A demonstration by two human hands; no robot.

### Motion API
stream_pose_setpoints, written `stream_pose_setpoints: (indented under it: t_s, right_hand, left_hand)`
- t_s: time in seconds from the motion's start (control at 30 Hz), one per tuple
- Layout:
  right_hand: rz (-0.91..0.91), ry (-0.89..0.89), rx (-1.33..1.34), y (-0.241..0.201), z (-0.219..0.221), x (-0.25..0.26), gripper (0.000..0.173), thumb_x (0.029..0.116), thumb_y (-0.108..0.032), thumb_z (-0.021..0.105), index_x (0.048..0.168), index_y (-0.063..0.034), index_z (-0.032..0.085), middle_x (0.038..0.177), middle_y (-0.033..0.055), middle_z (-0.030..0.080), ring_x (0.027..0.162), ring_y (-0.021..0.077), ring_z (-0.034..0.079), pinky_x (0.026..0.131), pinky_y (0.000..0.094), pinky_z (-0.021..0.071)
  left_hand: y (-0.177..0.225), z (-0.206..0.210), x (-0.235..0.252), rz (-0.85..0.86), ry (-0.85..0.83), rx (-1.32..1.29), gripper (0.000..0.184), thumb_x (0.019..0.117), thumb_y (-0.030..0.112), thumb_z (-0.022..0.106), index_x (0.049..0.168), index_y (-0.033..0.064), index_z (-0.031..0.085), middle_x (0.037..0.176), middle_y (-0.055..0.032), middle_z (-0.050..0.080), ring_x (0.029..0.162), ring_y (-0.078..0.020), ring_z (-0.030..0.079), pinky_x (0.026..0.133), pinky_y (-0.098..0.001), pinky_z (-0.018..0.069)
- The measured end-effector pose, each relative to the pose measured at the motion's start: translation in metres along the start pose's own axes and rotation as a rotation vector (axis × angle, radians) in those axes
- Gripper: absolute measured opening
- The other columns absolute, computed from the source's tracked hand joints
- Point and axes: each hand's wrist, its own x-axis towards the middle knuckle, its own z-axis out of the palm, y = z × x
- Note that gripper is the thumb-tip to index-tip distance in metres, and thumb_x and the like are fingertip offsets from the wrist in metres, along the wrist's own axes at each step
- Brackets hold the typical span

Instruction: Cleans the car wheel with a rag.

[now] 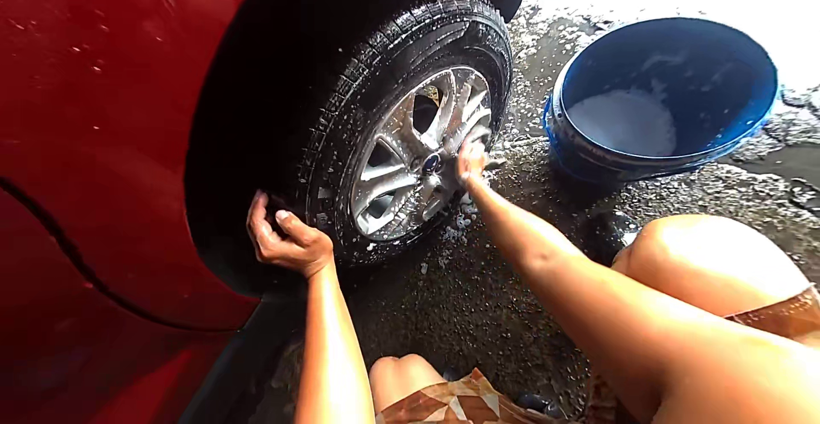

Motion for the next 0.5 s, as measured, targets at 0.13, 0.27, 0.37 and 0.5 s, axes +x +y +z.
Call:
stream_pose_setpoints:
  t_s: [0.13,0.27,0.37,0.5]
  right_hand:
    - [0.119,0.036,0.301,-0.029,-0.005,-0.024,0.065,0.1109,-0.039,0.017,0.129,0.0043,0.062,0.129,0.0259,0.064,0.128,0.0376,0.057,0.110,0.0561,0.0412]
    - [0.092,0.132,0.243,-0.030,-0.016,0.004,0.069,0.1104,-0.041,0.014,0.128,0.0041,0.064,0.127,0.0235,0.067,0.129,0.0345,0.058,0.115,0.0543,0.0349]
    - [0.059,0.033,0.275,-0.032,-0.004,-0.020,0.070,0.1102,-0.044,0.010,0.146,0.0009,0.050,0.148,0.0232,0.053,0.143,0.0346,0.045,0.122,0.0538,0.0285]
    - [0.023,-0.057,0.338,-0.011,0.023,-0.077,0.072,0.1075,-0.049,0.012,0.156,-0.0003,0.033,0.162,0.0257,0.030,0.152,0.0374,0.028,0.125,0.0525,0.0226]
  left_hand:
    - [0.001,0.000,0.000,0.009,0.015,0.007,0.043,0.1046,0.020,0.040,0.126,-0.0066,0.065,0.132,-0.0196,0.067,0.128,-0.0237,0.062,0.109,-0.0347,0.0470]
    - [0.002,-0.001,0.000,0.014,0.004,-0.018,0.041,0.1057,0.019,0.040,0.127,-0.0069,0.064,0.132,-0.0196,0.065,0.127,-0.0229,0.061,0.108,-0.0343,0.0476]
    - [0.001,0.002,0.002,0.023,0.022,0.001,0.043,0.1057,0.022,0.040,0.128,-0.0051,0.065,0.132,-0.0183,0.066,0.127,-0.0223,0.062,0.108,-0.0351,0.0482]
    - [0.003,0.002,0.001,0.020,0.034,-0.008,0.042,0.1053,0.021,0.041,0.126,-0.0061,0.065,0.131,-0.0194,0.067,0.126,-0.0234,0.063,0.108,-0.0358,0.0485]
